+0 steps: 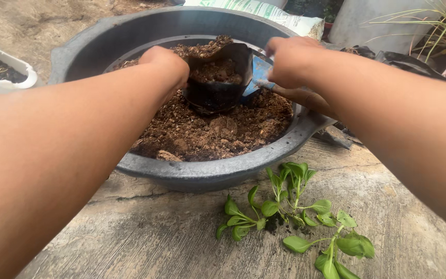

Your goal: The person fills a black seedling bag with soil from a large basin using a small hand trowel and then transplants several green seedlings into the bag, firming the soil around them by hand.

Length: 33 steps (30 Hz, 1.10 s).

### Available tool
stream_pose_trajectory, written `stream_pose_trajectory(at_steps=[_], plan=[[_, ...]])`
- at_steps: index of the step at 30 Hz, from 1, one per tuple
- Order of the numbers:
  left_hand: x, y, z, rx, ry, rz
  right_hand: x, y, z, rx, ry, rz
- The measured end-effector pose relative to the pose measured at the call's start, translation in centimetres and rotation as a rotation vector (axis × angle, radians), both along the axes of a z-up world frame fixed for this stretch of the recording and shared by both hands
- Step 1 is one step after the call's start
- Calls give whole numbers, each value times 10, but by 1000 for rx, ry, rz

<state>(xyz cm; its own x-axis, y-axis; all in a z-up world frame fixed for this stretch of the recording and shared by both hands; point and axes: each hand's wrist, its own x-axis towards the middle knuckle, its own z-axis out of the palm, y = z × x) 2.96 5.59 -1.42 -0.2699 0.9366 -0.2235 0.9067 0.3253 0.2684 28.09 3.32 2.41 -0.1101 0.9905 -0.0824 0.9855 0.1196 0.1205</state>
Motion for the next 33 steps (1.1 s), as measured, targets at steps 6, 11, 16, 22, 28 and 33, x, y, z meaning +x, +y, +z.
stream_pose_trajectory(at_steps=[6, 11, 16, 22, 28, 33], plan=[[28, -11, -9, -342, -599, 307, 41, -49, 23, -343, -176, -213], [37, 7, -24, -513, -856, 298, 55, -55, 46, -297, -244, -176], [35, 11, -14, -318, -1066, 417, 84, -51, 87, 16, -275, -182], [26, 16, -1, -177, -1310, 475, 90, -64, 113, -114, -285, -122], [21, 20, 0, -174, -1287, 485, 26, -110, 96, -283, -315, -45], [21, 18, 3, -171, -1284, 449, 28, -122, 109, -375, -286, -7]])
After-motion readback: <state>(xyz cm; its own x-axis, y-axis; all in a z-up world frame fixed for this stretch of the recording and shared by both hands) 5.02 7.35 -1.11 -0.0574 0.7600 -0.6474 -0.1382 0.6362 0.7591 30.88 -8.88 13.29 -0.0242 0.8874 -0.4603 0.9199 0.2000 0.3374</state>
